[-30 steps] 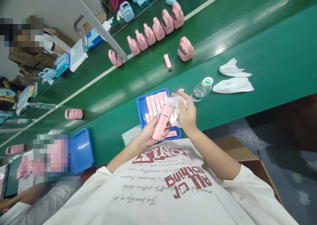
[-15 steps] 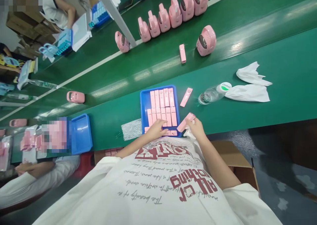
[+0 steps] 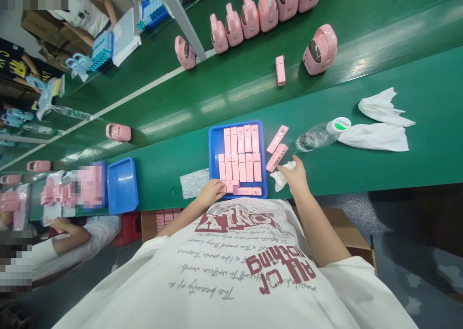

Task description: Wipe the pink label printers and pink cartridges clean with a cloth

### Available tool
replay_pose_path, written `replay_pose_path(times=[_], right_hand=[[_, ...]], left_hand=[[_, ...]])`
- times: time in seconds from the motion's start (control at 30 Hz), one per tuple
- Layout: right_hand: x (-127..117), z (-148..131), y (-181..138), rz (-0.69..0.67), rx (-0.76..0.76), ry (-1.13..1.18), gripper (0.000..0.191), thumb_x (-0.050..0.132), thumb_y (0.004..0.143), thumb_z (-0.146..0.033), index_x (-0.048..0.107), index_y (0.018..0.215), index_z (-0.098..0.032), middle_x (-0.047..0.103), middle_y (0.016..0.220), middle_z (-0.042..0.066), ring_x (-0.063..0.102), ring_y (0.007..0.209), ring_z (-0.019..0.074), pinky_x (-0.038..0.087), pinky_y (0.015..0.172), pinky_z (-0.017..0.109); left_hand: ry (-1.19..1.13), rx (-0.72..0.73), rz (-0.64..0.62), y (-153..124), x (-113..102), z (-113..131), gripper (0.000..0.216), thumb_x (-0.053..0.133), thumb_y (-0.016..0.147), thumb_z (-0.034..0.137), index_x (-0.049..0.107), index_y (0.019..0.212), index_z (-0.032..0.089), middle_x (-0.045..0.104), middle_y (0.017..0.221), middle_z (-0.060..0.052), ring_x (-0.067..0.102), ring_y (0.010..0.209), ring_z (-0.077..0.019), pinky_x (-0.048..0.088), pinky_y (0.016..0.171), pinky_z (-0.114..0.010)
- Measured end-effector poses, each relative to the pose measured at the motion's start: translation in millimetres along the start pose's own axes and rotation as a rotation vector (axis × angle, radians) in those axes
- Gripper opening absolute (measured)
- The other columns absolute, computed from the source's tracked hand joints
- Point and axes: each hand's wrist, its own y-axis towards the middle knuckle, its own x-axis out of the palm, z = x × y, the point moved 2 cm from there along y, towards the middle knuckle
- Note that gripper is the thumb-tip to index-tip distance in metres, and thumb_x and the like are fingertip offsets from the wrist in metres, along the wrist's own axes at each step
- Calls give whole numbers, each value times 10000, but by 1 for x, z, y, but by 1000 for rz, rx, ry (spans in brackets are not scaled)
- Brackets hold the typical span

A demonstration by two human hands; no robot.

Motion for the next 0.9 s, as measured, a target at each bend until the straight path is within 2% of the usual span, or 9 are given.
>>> replay_pose_path(times=[0.13,0.23,0.37,0.43,0.57,0.7,0.8,0.87,0.9], right_hand=[[-14,3,-31,-24,48,234,585,661,510,-233,499,1072,-198,635,970,75,632,931,216,559,781,358],[-17,0,-44,-85,84,422,415,647,559,-220,521,954,-218,662,991,95,643,949,250,572,767,401],[-3,-20,-56,-155,70,501,326,658,684,-301,561,986,-229,655,1071,64,647,977,228,582,759,403],[11,-39,-68,-223,-2,522,326,633,760,-390,575,1036,-226,649,1115,58,635,1031,217,581,777,386],[41,-81,-106,-401,-345,389,425,498,871,-533,576,1169,-240,629,1223,66,599,1141,231,551,884,379],[55,-102,-143,-520,-946,-39,483,529,878,-484,545,1288,-229,526,1382,93,433,1335,266,406,1088,422],[54,-104,-151,-589,-1369,-287,485,534,884,-457,537,1318,-239,486,1425,80,261,1431,283,276,1162,503],[53,-105,-143,-632,-1478,-344,457,514,894,-466,555,1300,-262,551,1363,56,299,1416,274,249,1172,518],[54,-107,-135,-639,-1454,-334,443,507,893,-486,578,1271,-265,587,1320,47,348,1392,275,249,1172,518]], left_hand=[[-246,-5,76,0,-1,5,288,568,821,253,483,1073,144,609,1143,-155,594,1075,-235,458,955,-439],[-466,37,111,-4,-6,30,338,451,894,347,398,1162,149,603,1193,-166,632,1053,-201,508,882,-365],[-1073,119,-1,-19,-19,78,576,676,749,519,467,1166,181,678,982,-89,695,842,-211,538,776,-357],[-1211,153,-83,-27,-24,99,633,756,678,512,506,1165,195,683,915,-62,699,795,-209,543,753,-353],[-1241,192,-124,-35,-25,121,662,790,637,510,546,1176,215,675,1009,-73,687,897,-223,541,792,-351],[-1142,222,70,-35,-25,127,525,802,650,418,633,1094,194,682,1065,-80,612,1083,-235,497,889,-310],[-1088,235,147,-35,-27,128,446,787,666,399,659,1042,196,696,1047,-68,612,1066,-237,493,895,-327],[-1093,253,120,-36,-28,127,445,786,663,427,665,1021,191,700,1017,-63,634,1005,-223,499,884,-330],[-1102,263,85,-37,-28,128,466,791,652,447,666,1017,187,699,988,-60,647,957,-213,509,860,-323]])
